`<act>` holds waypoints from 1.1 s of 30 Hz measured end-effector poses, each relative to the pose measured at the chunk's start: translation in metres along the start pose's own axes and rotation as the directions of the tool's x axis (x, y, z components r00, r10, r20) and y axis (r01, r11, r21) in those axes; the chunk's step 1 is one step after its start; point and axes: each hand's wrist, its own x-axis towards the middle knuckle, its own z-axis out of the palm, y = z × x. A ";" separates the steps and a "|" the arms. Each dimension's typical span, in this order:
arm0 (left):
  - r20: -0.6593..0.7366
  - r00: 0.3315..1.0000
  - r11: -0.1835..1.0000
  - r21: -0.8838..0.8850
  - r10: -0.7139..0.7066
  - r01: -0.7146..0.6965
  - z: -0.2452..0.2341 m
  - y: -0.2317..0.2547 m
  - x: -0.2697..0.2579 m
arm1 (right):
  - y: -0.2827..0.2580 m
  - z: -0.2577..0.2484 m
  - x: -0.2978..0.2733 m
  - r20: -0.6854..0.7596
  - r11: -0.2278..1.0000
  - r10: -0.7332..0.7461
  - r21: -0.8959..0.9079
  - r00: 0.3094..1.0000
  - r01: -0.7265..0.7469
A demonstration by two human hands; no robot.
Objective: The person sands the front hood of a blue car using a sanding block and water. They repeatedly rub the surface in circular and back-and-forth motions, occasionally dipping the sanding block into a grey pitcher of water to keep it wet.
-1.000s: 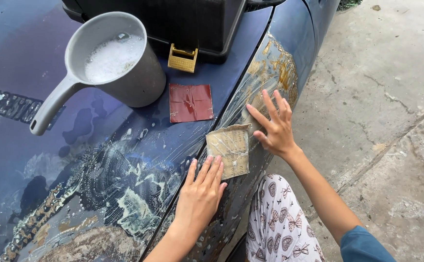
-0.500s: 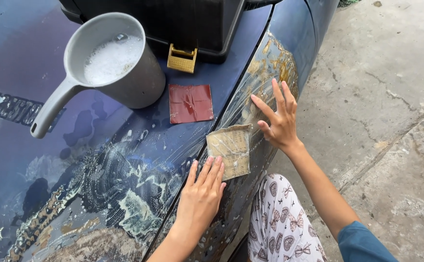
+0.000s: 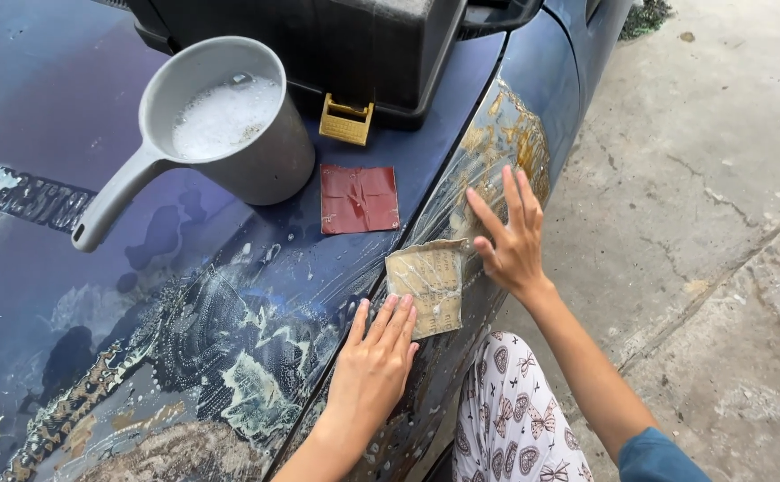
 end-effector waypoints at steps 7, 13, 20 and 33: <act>0.048 0.999 1.000 -0.003 0.013 -0.013 -0.001 -0.002 -0.002 | -0.004 0.000 -0.005 -0.116 0.998 -0.055 -0.008 0.992 0.054; 0.042 0.999 1.000 0.008 0.023 -0.024 -0.001 -0.003 -0.003 | -0.006 -0.005 0.001 -0.053 0.999 0.000 0.032 0.999 0.002; 0.063 0.998 0.999 0.025 0.030 -0.032 0.000 -0.002 -0.003 | -0.003 -0.005 0.002 -0.001 0.998 0.057 -0.035 0.998 -0.057; 0.006 1.000 0.996 -0.087 0.002 -0.001 -0.018 -0.024 -0.010 | -0.149 -0.044 -0.003 0.403 0.955 0.008 0.267 0.915 -0.126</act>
